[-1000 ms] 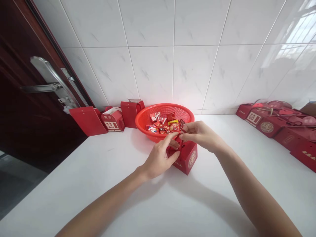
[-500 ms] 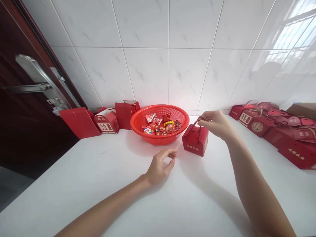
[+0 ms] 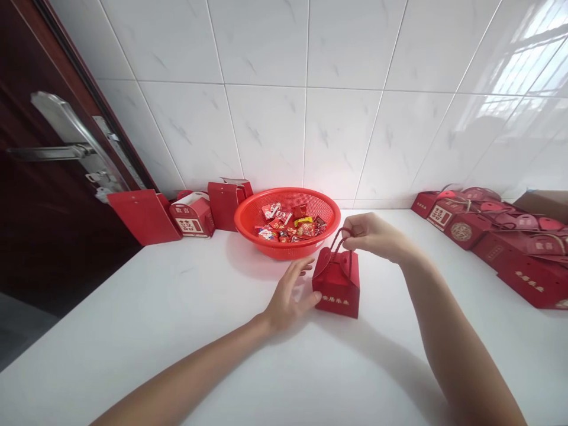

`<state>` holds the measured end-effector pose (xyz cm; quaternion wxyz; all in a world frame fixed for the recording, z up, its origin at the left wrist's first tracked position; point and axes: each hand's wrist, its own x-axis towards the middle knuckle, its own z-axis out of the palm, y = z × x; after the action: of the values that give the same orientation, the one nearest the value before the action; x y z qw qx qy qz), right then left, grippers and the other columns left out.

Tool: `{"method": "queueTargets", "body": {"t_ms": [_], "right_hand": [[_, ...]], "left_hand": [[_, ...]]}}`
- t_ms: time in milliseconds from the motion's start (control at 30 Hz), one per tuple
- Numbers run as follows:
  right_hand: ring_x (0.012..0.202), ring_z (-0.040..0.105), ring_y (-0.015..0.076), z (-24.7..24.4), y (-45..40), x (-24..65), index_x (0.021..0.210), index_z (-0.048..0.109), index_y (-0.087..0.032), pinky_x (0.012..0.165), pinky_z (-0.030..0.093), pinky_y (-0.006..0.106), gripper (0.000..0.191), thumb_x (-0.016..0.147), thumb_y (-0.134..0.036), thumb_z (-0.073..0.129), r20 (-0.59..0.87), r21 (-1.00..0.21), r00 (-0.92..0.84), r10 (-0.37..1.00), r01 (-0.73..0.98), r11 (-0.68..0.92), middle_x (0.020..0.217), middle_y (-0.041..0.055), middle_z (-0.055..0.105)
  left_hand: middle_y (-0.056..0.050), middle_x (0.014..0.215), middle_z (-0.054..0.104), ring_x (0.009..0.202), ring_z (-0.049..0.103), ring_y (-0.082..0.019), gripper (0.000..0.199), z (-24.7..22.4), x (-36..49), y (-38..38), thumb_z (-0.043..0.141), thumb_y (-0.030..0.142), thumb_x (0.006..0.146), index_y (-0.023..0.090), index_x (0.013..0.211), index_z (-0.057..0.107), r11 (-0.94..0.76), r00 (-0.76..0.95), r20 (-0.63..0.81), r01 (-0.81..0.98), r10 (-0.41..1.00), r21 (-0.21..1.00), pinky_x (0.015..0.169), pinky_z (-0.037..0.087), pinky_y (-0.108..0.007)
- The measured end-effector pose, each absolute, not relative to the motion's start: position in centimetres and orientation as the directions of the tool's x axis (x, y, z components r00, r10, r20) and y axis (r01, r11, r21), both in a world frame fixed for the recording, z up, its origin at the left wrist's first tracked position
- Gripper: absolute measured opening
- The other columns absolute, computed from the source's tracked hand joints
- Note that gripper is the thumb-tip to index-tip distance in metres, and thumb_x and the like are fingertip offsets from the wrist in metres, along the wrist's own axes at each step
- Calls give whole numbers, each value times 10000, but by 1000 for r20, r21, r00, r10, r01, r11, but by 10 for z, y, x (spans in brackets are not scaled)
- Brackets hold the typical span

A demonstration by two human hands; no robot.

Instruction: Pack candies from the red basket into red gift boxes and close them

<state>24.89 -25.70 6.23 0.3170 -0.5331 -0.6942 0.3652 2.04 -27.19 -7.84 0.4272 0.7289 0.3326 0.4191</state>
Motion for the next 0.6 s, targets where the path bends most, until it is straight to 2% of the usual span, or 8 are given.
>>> {"method": "queueTargets", "body": {"t_ms": [133, 233, 367, 500, 600], "right_hand": [[551, 349, 101, 56, -259, 234, 598, 376, -224, 514, 282, 255, 229, 658, -157, 587, 78, -767, -322, 943, 585, 263, 587, -64, 412], [568, 372, 114, 53, -261, 224, 602, 365, -224, 530, 281, 267, 242, 674, -98, 558, 155, -603, -321, 934, 718, 347, 606, -51, 457], [530, 371, 128, 55, -268, 215, 591, 331, -223, 534, 247, 297, 289, 713, -52, 530, 221, -358, -286, 932, 866, 351, 574, -32, 497], [544, 453, 140, 62, -276, 213, 621, 432, -219, 552, 275, 295, 240, 768, -51, 522, 202, -270, -329, 922, 887, 376, 630, -11, 594], [591, 513, 151, 68, -282, 213, 671, 526, -216, 560, 293, 291, 201, 793, -56, 523, 158, -235, -340, 927, 899, 370, 704, -1, 657]], "left_hand": [[-113, 1490, 496, 1374, 488, -296, 558, -81, 22, -276, 677, 323, 891, 278, 1426, 527, -469, 503, 357, 112, 787, 876, 1125, 446, -467], [-120, 1490, 491, 1415, 451, -303, 524, -82, 23, -279, 651, 307, 906, 272, 1420, 556, -518, 520, 374, 161, 768, 840, 1181, 390, -483], [-127, 1521, 447, 1442, 418, -312, 535, -85, 25, -278, 646, 295, 913, 269, 1437, 540, -581, 540, 418, 170, 730, 796, 1203, 369, -490], [-129, 1615, 307, 1457, 385, -334, 566, -94, 25, -276, 639, 292, 933, 282, 1479, 491, -651, 537, 496, 138, 682, 746, 1208, 352, -531], [-129, 1628, 265, 1451, 378, -350, 544, -100, 25, -275, 633, 282, 945, 290, 1473, 503, -682, 532, 525, 143, 664, 717, 1197, 355, -557]]}}
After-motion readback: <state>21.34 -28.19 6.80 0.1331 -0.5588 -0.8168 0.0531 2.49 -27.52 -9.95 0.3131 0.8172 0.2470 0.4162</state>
